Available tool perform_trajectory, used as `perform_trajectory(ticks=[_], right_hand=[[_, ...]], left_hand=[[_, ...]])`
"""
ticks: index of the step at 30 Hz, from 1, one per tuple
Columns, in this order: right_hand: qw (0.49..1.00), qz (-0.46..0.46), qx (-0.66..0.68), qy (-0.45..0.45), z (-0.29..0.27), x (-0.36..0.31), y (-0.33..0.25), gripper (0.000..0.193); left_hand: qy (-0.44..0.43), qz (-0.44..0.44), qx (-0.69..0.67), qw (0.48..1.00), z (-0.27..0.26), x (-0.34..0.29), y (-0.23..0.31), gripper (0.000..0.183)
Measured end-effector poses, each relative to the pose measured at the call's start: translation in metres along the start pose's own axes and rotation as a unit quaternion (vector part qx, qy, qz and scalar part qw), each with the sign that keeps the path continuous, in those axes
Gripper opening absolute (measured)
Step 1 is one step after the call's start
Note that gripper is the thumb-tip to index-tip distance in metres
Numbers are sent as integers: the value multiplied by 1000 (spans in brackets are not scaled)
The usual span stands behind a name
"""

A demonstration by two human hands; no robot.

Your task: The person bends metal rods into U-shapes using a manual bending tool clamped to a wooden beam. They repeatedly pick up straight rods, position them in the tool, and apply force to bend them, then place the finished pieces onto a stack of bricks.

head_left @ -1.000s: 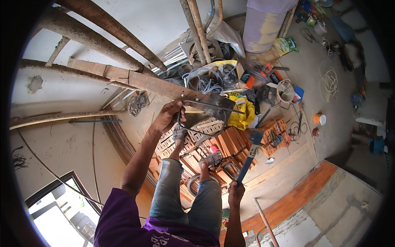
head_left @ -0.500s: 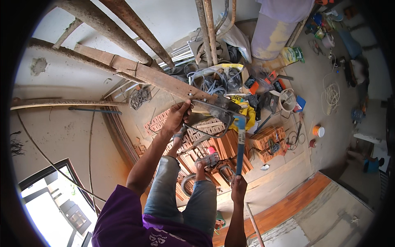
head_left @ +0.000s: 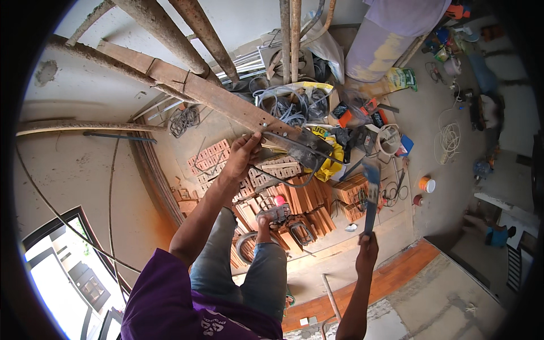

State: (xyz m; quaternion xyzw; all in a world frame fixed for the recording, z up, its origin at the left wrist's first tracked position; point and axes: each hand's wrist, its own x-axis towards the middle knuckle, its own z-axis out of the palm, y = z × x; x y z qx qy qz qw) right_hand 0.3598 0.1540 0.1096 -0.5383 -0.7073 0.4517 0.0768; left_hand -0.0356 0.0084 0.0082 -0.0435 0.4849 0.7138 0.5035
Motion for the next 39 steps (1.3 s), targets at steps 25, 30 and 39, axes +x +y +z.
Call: perform_trajectory(ticks=[25,30,39], right_hand=[[962,-117,-244,-26,-59,144,-26,40],[983,-84,-162,-36,-37,128,-5,42],[963,-54,-236,-121,-19,113,-100,40]], left_hand=[[105,177,275,939,35,-38,19,37],[67,135,212,966,24,-36,18,31],[0,133,212,968,27,-63,18,26]])
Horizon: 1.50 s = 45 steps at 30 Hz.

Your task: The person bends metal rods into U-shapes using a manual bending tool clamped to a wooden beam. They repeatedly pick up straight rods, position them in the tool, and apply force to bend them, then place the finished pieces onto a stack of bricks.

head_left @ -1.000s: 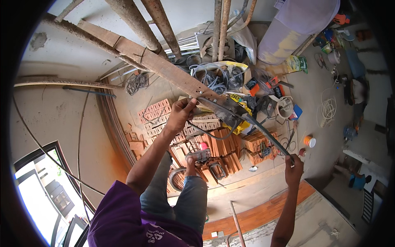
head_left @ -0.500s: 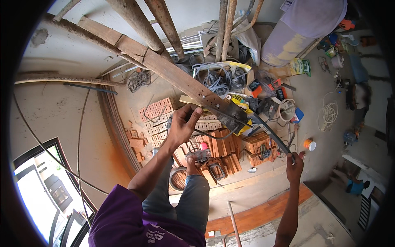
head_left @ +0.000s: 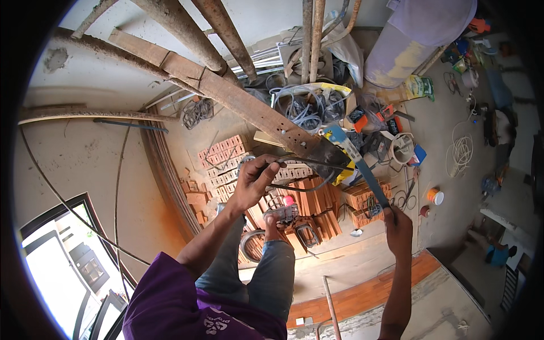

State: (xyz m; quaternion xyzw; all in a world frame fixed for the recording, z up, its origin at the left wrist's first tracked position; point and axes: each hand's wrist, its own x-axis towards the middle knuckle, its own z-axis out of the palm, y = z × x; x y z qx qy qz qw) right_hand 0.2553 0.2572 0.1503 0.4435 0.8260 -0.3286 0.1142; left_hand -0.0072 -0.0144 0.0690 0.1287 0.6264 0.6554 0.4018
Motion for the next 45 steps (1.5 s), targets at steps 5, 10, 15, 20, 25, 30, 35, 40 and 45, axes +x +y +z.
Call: perform_trajectory(ticks=[5,10,15,20,25,30,35,40,45], right_hand=[[972,-75,-221,32,-25,23,-48,38],[974,-82,-181,112,-28,25,-59,33],[968,-127,-188,112,-26,23,-53,34],[991,-24,-81,106,1,18,-14,46],[995,40,41,84,32,-12,11,47],[992,52,101,60,61,-38,25,42],[992,54,95,63,55,-53,31,26],[990,-17,108,94,21,-57,52,16],[988,-46,-33,144,-15,-29,64,16]], left_hand=[[16,24,-5,1000,2,-3,-3,28],[11,40,-5,999,-2,-8,-14,29],[19,55,17,998,7,-7,-2,31],[53,-23,-59,997,11,15,6,33],[78,-168,-214,959,2,43,0,26],[86,-199,-258,942,-6,53,-21,28],[94,-151,-164,970,-4,54,-33,30],[92,-170,-220,956,-2,51,-31,29],[33,-199,-350,915,-8,52,-38,24]])
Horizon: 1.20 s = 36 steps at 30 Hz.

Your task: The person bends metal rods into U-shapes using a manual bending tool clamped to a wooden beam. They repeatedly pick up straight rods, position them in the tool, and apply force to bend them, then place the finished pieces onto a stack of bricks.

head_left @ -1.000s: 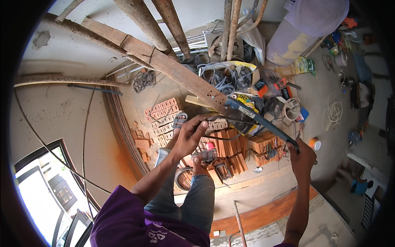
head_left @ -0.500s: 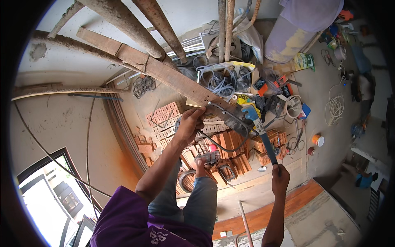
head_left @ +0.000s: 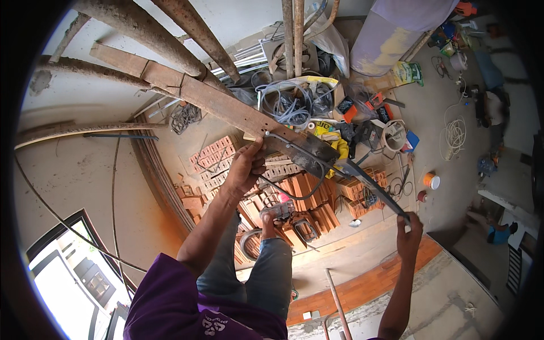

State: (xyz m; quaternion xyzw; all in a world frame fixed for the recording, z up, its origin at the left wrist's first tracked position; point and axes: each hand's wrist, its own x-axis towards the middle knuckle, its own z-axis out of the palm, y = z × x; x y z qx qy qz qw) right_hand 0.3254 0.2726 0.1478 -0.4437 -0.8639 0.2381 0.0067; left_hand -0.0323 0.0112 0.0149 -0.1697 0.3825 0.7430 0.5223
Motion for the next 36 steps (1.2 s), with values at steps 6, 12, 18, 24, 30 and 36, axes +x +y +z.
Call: perform_trajectory(ticks=[6,12,18,24,30,36], right_hand=[[980,-151,-132,-6,-29,70,6,21],[993,-112,36,-24,-13,93,3,22],[994,-70,9,-84,38,66,24,24],[992,-59,114,-7,52,21,39,37],[992,54,84,-77,64,-51,-6,38],[982,181,11,-61,80,-90,-5,37]], left_hand=[[42,9,103,994,9,-1,8,31],[18,9,118,993,5,1,8,34],[50,57,134,988,6,5,-7,30],[64,63,131,987,5,7,-9,32],[65,84,130,986,2,8,-10,35],[60,98,148,982,8,4,-13,32]])
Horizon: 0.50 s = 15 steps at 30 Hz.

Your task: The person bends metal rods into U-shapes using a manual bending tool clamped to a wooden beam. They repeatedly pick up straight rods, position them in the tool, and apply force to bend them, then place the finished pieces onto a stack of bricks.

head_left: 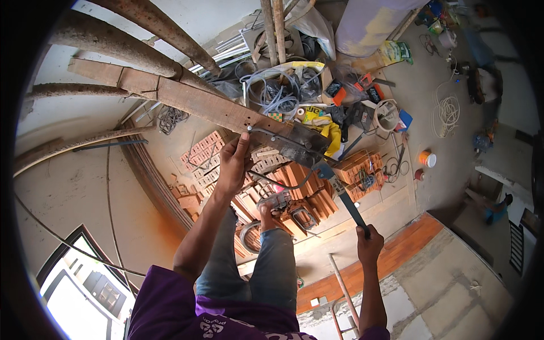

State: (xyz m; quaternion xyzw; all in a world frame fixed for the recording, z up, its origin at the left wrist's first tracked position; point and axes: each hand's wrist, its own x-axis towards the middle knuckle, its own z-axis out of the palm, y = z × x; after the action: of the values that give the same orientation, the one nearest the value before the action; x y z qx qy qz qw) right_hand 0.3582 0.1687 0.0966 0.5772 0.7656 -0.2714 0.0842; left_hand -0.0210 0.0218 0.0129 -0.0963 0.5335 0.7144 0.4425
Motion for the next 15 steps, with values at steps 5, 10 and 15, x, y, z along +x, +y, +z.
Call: perform_trajectory(ticks=[5,10,15], right_hand=[[994,-43,100,-14,4,-5,0,37],[988,-25,155,-4,-6,2,6,31],[969,-78,236,-15,-32,5,3,24]], left_hand=[[-6,-28,-7,1000,-6,7,1,27],[34,-31,47,998,-2,5,9,28],[-12,-29,15,999,-15,11,2,36]])
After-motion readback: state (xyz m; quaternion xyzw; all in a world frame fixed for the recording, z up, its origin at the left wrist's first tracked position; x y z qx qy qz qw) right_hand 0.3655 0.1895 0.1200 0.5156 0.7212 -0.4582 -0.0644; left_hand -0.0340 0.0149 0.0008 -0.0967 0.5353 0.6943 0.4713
